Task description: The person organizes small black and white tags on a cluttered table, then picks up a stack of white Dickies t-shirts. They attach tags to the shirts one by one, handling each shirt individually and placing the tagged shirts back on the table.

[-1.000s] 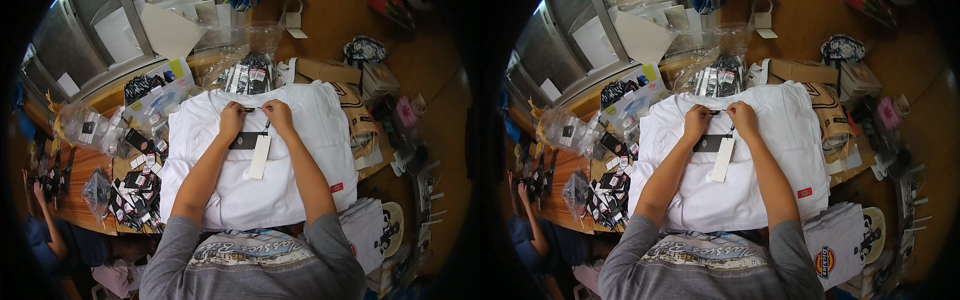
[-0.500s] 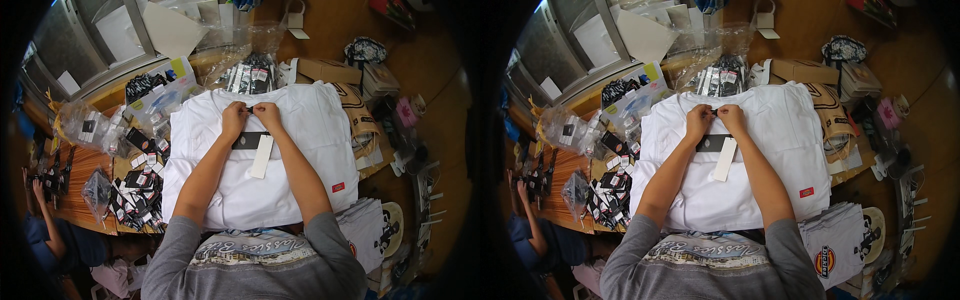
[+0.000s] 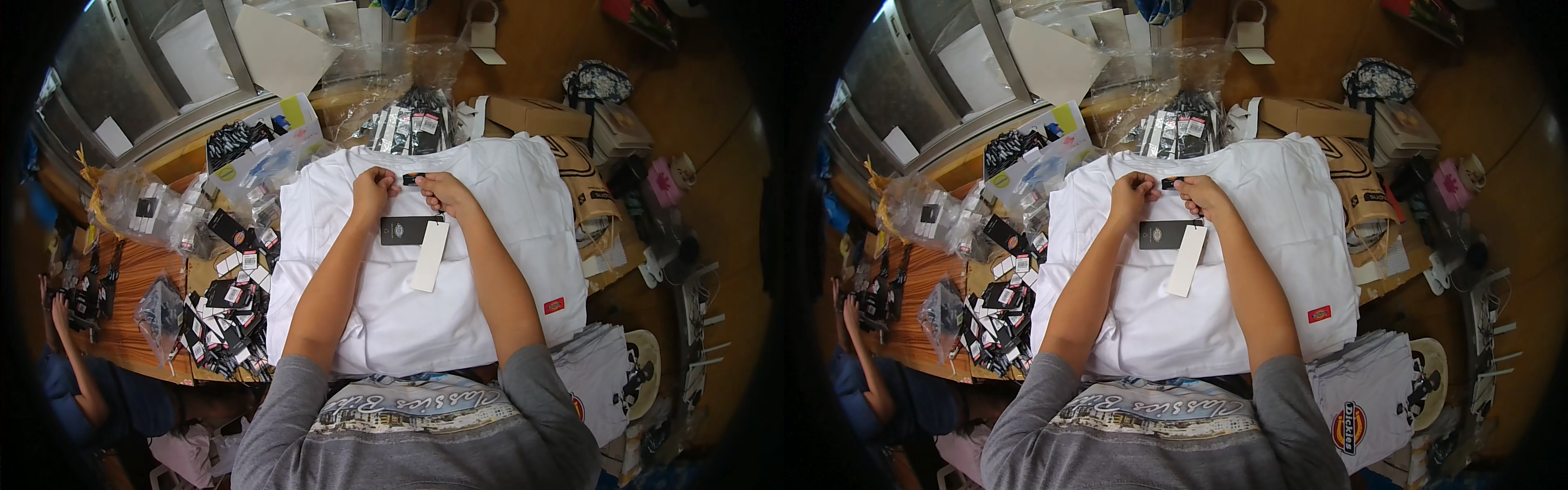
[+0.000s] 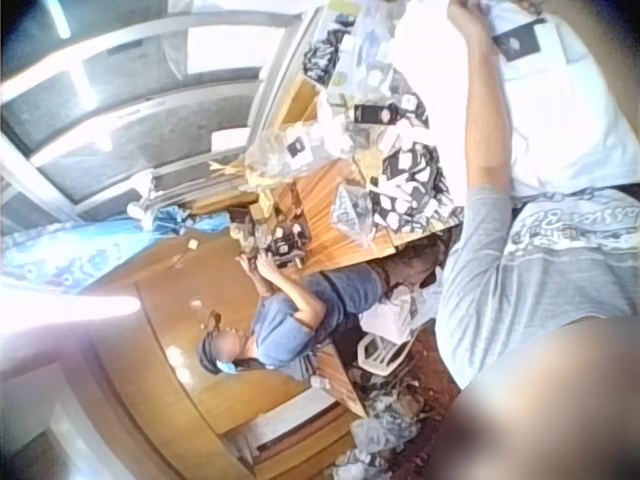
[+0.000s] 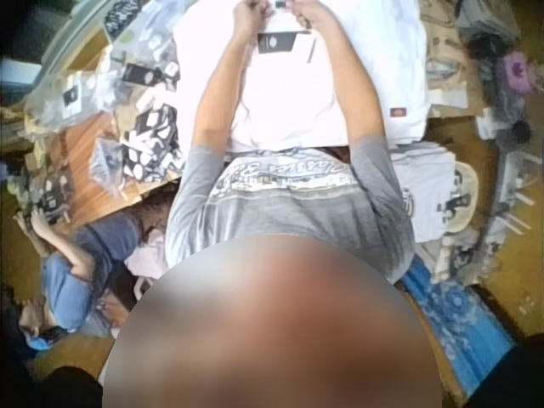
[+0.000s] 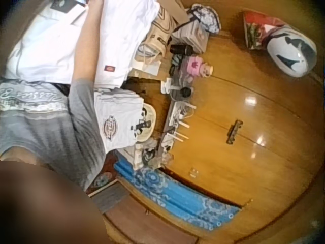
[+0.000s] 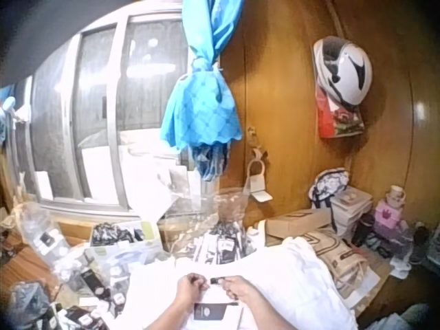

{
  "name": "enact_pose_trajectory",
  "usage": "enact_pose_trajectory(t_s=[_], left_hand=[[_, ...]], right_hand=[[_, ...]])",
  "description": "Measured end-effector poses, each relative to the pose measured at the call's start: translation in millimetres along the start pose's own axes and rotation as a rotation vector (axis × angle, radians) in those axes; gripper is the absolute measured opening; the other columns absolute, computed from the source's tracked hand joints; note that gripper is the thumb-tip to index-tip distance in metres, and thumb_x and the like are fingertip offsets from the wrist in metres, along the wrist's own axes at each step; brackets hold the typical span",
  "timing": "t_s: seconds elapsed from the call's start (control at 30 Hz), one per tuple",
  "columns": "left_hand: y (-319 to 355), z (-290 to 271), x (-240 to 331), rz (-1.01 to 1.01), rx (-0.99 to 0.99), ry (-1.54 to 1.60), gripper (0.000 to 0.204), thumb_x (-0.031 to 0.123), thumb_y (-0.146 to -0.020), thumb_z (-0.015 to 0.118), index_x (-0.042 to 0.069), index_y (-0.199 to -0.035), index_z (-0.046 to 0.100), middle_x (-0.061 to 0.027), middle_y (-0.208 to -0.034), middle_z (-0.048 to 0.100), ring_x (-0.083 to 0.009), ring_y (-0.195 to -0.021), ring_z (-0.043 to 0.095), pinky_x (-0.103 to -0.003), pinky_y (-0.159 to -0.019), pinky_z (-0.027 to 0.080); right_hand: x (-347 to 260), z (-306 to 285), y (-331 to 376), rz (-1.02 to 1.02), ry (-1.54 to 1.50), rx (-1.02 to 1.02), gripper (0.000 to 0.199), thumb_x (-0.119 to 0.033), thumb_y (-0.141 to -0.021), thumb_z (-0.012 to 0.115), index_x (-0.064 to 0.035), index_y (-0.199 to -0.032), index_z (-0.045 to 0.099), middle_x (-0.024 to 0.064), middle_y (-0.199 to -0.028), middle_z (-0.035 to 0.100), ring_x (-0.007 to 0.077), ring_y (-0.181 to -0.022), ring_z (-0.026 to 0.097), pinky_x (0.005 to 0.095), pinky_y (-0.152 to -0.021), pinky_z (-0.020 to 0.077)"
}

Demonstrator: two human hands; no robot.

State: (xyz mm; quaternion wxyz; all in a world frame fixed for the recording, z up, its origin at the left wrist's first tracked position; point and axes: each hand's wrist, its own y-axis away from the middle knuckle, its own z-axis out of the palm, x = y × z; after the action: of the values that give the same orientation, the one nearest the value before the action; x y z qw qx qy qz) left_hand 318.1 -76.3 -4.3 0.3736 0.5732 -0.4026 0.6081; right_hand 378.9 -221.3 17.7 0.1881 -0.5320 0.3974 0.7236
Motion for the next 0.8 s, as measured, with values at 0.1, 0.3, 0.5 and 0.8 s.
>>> enact_pose_trajectory(t_s=[0.1, 0.3, 0.5, 0.8], left_hand=[[0, -5, 3, -0.109, -0.085, -0.170, 0.007, 0.000, -0.076, 0.053, -0.006, -0.078, 0.057, -0.0067, -0.062, 0.057, -0.0106, -0.051, 0.054, -0.019, -0.047, 0.045], [4, -4, 4, -0.070, -0.088, -0.011, 0.006, 0.000, -0.073, 0.057, -0.006, -0.075, 0.057, -0.0077, -0.063, 0.058, -0.0111, -0.053, 0.056, -0.019, -0.048, 0.046], [8, 2, 4, 0.101, 0.112, -0.505, 0.011, 0.005, -0.066, 0.063, -0.002, -0.073, 0.059, -0.0056, -0.061, 0.059, -0.0091, -0.053, 0.055, -0.020, -0.049, 0.043], [5, 0, -4, 0.143, 0.067, -0.471, 0.012, 0.009, -0.066, 0.063, -0.002, -0.067, 0.059, -0.0047, -0.057, 0.058, -0.0072, -0.049, 0.050, -0.021, -0.048, 0.040]], right_hand=[[0, 2, -1, -0.015, 0.079, -0.003, 0.016, -0.017, -0.082, 0.049, -0.0041, -0.072, 0.048, -0.0032, -0.053, 0.036, 0.0047, -0.039, 0.031, 0.0199, -0.033, 0.0223], [0, 13, 2, -0.110, 0.182, 0.085, 0.021, -0.018, -0.081, 0.051, -0.0036, -0.067, 0.049, -0.0030, -0.052, 0.037, 0.0050, -0.037, 0.031, 0.0204, -0.032, 0.0224], [7, 15, 1, -0.184, 0.190, 0.114, 0.021, -0.018, -0.080, 0.052, -0.0025, -0.066, 0.050, -0.0023, -0.050, 0.040, 0.0047, -0.038, 0.035, 0.0200, -0.032, 0.0256], [9, 18, 6, -0.220, 0.175, 0.137, 0.012, -0.010, -0.075, 0.057, 0.0012, -0.073, 0.057, -0.0020, -0.054, 0.047, 0.0043, -0.043, 0.039, 0.0178, -0.038, 0.0314]])
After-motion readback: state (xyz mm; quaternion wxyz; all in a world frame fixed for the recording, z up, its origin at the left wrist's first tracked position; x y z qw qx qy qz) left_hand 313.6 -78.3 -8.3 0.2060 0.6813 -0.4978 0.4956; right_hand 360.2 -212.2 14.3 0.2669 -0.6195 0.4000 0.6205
